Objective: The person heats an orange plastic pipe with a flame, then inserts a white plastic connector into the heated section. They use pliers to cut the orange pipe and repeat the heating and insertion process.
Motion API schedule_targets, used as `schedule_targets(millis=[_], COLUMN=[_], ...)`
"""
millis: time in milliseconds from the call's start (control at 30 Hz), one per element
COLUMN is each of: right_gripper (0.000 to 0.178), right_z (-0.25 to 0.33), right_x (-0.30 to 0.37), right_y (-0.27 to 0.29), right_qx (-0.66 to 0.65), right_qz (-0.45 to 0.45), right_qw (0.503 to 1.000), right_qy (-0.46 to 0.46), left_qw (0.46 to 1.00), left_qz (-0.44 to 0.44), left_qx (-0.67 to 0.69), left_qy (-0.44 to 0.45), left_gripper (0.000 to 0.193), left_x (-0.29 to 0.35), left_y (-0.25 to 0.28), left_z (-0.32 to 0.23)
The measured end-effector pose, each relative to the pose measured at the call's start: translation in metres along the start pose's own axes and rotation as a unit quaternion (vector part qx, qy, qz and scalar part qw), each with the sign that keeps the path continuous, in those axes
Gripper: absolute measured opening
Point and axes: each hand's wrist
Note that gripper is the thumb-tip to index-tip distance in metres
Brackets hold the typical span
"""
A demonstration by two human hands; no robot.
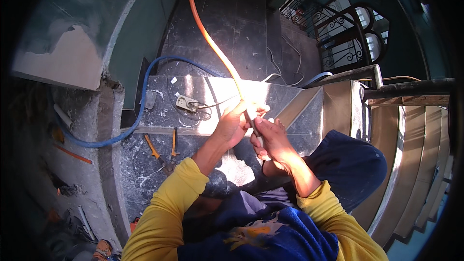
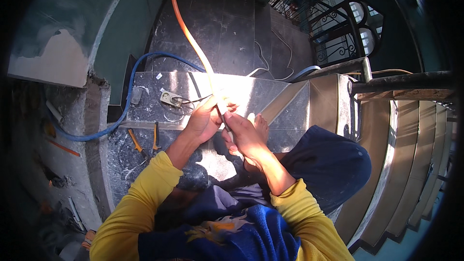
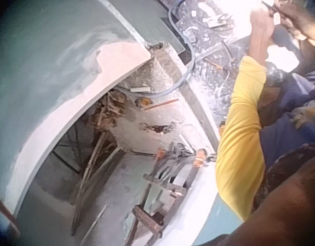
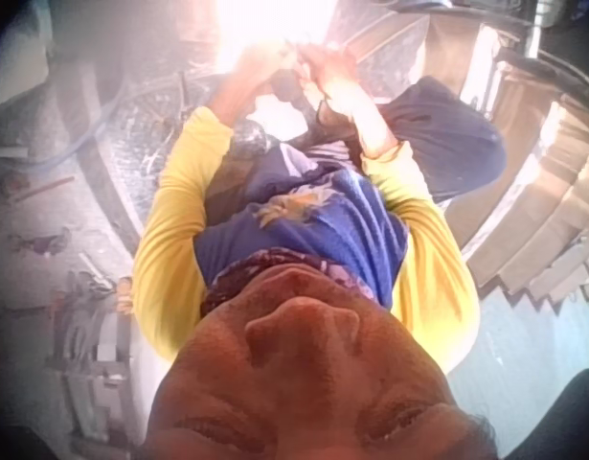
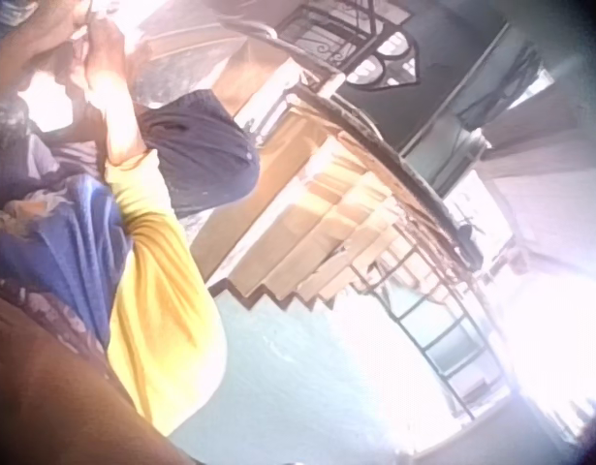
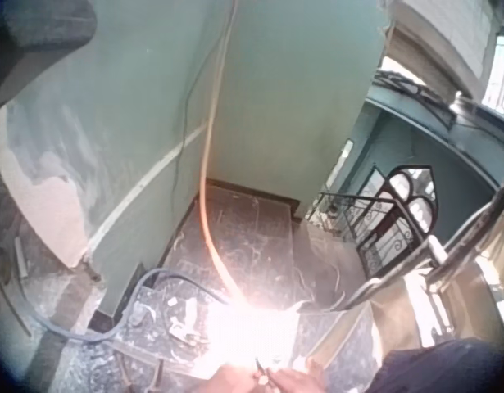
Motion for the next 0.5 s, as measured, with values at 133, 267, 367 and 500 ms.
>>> schedule_targets(millis=[133,267,367,500], right_gripper=[0.034,0.028,0.027,0.028], right_z=[-0.01,-0.014,-0.011,-0.018], right_x=[0.002,0.016,0.018,0.015], right_y=[-0.007,-0.033,-0.037,-0.027], right_qx=[0.483,0.537,0.556,0.599], right_qz=[0.001,-0.067,-0.075,-0.061], right_qw=[0.857,0.809,0.795,0.754], right_qy=[0.178,0.231,0.23,0.264], left_qw=[0.994,0.98,0.991,0.993], left_qz=[0.02,0.073,-0.104,-0.048], left_qx=[0.102,0.182,0.023,0.034], left_qy=[-0.02,-0.013,-0.086,-0.098], left_gripper=[0.02,0.017,0.021,0.021], left_x=[-0.031,-0.019,-0.016,-0.013], left_y=[0.03,0.008,-0.009,-0.003], left_z=[-0.03,-0.046,-0.031,-0.022])
Point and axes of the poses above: each hand's wrist, its own x-axis away from the middle knuckle, its own y-axis out of the back of the hand, z = x × y, and after that the axes turned 11 degrees about y, right-handed
